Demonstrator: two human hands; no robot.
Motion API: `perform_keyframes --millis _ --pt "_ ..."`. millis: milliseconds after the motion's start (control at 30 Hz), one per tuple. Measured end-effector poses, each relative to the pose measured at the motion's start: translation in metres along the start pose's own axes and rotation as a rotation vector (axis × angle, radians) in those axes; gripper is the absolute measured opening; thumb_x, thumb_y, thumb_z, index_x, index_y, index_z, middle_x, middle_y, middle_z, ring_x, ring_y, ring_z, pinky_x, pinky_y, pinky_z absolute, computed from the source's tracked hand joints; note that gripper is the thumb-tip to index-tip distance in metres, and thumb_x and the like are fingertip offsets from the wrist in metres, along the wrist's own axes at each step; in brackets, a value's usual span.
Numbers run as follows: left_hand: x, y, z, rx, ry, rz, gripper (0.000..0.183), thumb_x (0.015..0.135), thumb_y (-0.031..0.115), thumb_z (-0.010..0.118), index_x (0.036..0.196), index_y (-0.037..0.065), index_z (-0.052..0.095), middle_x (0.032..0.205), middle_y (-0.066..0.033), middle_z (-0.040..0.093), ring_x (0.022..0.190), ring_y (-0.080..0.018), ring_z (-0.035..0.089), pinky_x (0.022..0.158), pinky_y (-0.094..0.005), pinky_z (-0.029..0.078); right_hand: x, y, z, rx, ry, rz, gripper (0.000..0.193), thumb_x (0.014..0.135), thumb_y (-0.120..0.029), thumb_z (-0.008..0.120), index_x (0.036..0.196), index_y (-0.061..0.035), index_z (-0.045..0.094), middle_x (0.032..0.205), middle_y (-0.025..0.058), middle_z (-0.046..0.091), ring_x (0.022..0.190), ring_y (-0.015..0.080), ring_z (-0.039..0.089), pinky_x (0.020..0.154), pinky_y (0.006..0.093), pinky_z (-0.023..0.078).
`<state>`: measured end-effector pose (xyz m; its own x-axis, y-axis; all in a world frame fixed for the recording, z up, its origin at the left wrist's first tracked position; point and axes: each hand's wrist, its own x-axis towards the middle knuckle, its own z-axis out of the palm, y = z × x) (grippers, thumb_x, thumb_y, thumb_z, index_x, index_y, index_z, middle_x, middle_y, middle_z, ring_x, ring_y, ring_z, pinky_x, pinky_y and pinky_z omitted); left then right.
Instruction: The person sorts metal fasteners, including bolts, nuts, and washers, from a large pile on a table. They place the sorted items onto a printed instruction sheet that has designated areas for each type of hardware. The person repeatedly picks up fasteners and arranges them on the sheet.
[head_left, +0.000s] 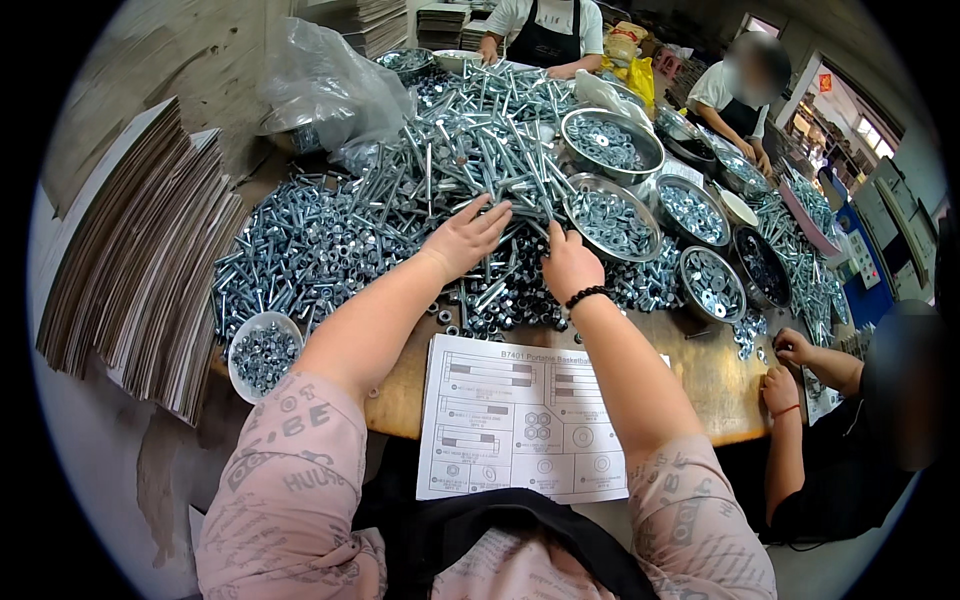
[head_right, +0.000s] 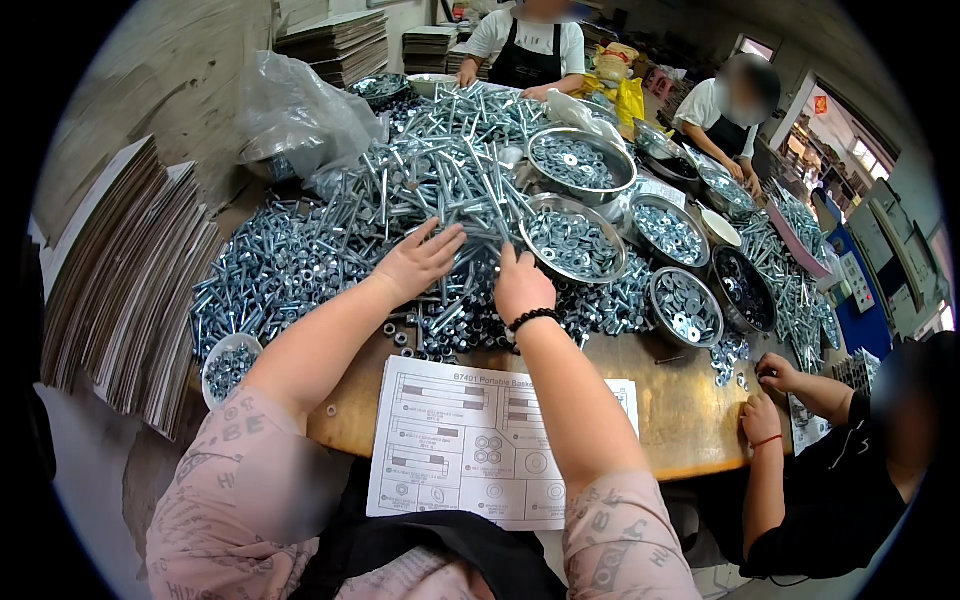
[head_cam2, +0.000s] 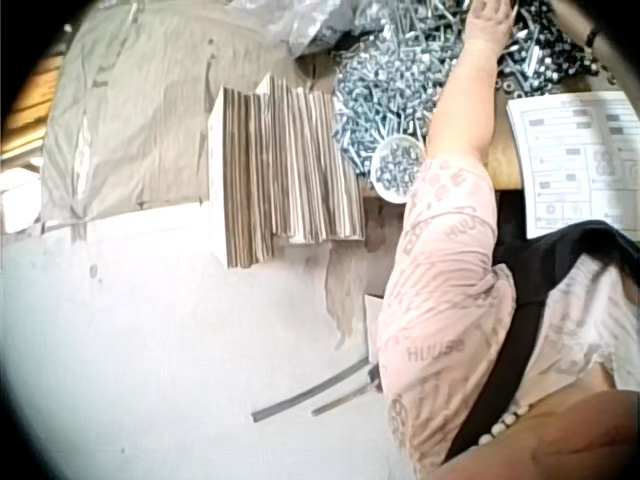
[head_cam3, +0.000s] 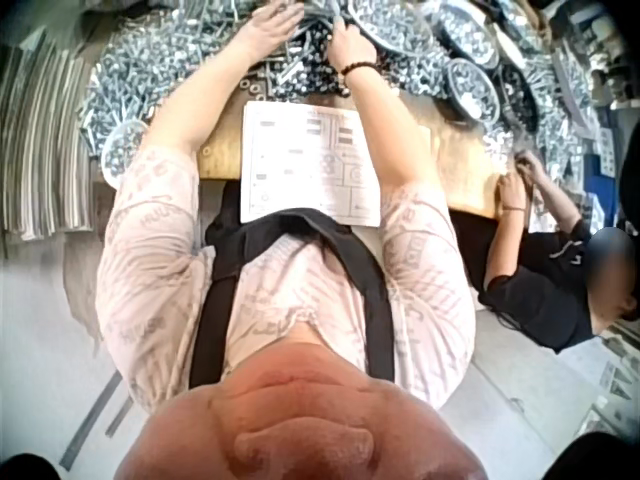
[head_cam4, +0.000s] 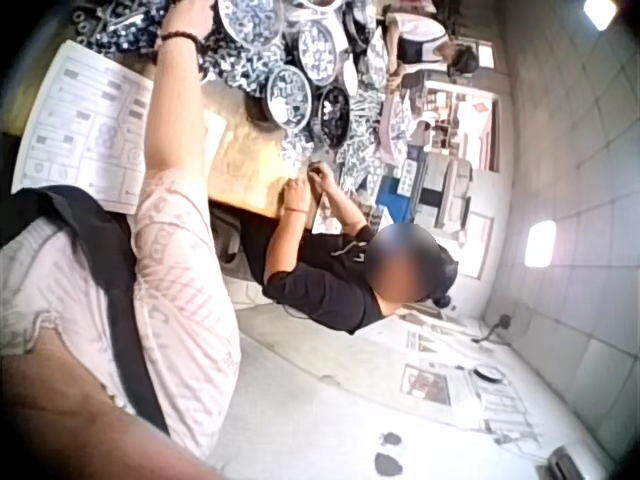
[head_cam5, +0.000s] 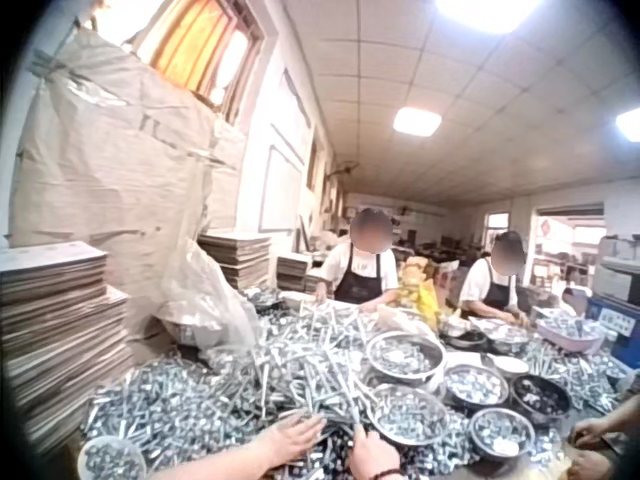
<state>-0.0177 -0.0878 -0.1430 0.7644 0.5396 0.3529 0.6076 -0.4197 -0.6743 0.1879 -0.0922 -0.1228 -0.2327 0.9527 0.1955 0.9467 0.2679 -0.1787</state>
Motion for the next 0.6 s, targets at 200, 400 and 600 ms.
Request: perform_keyframes --millis 200,400,600 --pt "0.001 -0.009 0.009 -0.001 0.082 0.008 0.015 0.074 0.018 0.052 0.082 0.012 0.064 0.126 -0.0034 0.049 0.126 -0.0181 0.035 0.110 -0.0432 0.016 0.017 -0.005 0.010 -0.094 0.049 0.054 0.054 0.081 -0.022 0.056 0.131 -0.0170 0.037 0.093 0.0140 0.057 0.078 0.0288 0.061 0.064 0.0385 0.050" --pt "-0.012 -0.025 0.008 -0.046 0.095 0.092 0.015 0.074 0.017 0.052 0.084 0.013 0.062 0.121 -0.0026 0.052 0.124 -0.0186 0.037 0.110 -0.0437 0.018 0.010 -0.001 0.008 -0.089 0.124 -0.104 0.017 0.083 -0.011 0.046 0.097 -0.0108 0.055 0.086 0.0126 0.057 0.074 0.0291 0.061 0.063 0.0390 0.050" --pt "-0.022 -0.043 -0.027 -0.019 0.054 0.148 0.018 0.074 0.019 0.053 0.087 0.011 0.063 0.125 -0.0025 0.050 0.128 -0.0196 0.033 0.110 -0.0433 0.016 -0.015 0.007 -0.004 0.114 0.084 -0.126 0.038 0.081 -0.009 0.049 0.118 -0.0174 0.047 0.093 0.0149 0.056 0.077 0.0333 0.060 0.064 0.0413 0.050"
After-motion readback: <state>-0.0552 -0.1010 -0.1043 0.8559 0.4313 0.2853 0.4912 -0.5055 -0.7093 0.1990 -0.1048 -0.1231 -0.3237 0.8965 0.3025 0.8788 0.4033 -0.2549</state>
